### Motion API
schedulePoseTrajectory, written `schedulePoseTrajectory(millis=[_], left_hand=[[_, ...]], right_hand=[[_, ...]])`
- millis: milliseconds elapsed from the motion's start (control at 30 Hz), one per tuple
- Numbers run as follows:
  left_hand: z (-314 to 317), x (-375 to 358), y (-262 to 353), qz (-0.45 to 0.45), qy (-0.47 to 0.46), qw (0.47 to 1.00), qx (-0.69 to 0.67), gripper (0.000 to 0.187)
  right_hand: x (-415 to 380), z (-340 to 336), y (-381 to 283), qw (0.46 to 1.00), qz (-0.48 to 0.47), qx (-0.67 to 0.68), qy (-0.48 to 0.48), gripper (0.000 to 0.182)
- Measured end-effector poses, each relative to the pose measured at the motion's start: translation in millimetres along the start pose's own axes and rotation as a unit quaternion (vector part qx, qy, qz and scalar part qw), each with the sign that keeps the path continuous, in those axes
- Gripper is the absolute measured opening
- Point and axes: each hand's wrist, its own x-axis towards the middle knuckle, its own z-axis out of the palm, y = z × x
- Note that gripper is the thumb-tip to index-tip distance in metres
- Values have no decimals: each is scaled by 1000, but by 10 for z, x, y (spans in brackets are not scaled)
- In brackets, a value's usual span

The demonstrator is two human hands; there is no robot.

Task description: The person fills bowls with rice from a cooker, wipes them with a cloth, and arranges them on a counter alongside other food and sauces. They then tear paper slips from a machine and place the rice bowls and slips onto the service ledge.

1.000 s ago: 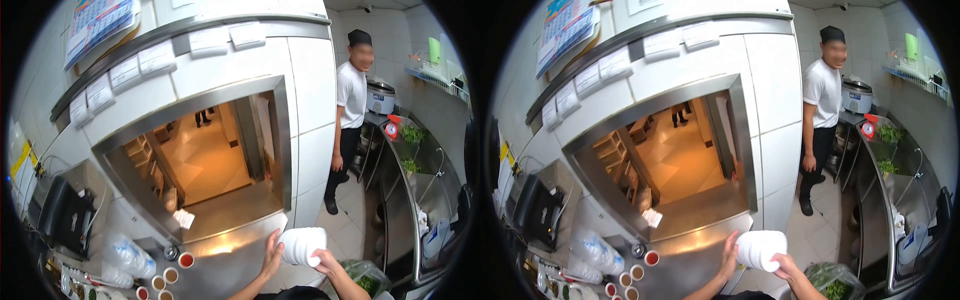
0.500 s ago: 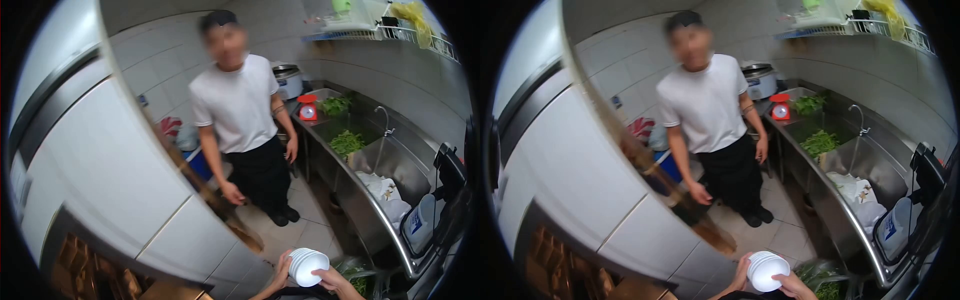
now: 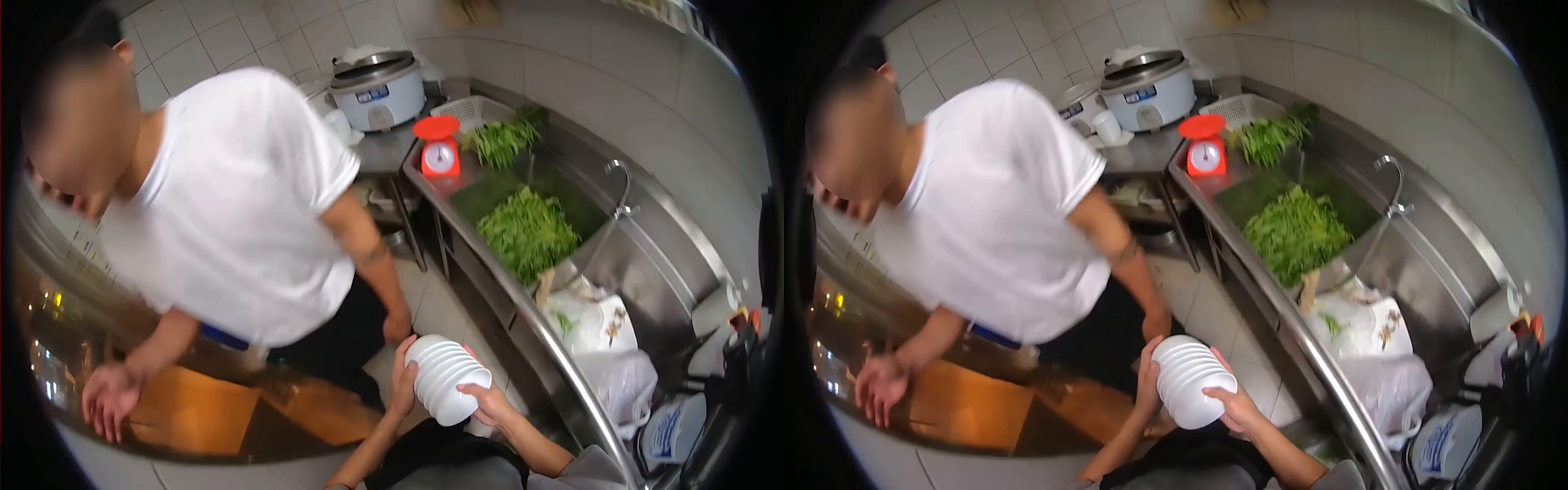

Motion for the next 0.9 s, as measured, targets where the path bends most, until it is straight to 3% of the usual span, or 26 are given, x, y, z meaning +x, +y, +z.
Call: schedulePoseTrajectory(millis=[133, 333, 467, 533, 600, 633, 800, 867, 900], left_hand=[[-120, 1013, -86, 40, 48, 998, -21, 46], [-553, 2364, 129, 21, 91, 996, 11, 44], [-981, 3238, 32, 94, 136, 981, 101, 48], [-1222, 3627, -35, 198, 183, 947, 174, 50], [-1422, 4253, -34, 217, 208, 937, 177, 55], [-1570, 4557, 24, 212, 224, 936, 167, 56], [-2490, 5979, 424, 154, 271, 943, 113, 63], [-2982, 6595, 500, 225, 228, 946, -54, 57], [-3250, 6906, 576, 190, 209, 955, -85, 67]], right_hand=[[1048, 62, -400, 998, -54, -43, -7, 79], [2501, 369, -952, 999, -10, -41, -2, 78], [3653, 674, -1321, 997, 12, -70, -31, 77], [4268, 809, -1449, 994, 35, -93, -52, 73], [4957, 1018, -1543, 989, 14, -127, -73, 69], [5221, 1234, -1656, 990, 63, -111, -62, 64], [6954, 2018, -1769, 982, 32, -167, -80, 56], [7721, 2353, -1843, 981, 33, -152, -114, 53], [7963, 2641, -1961, 981, 39, -161, -95, 53]])
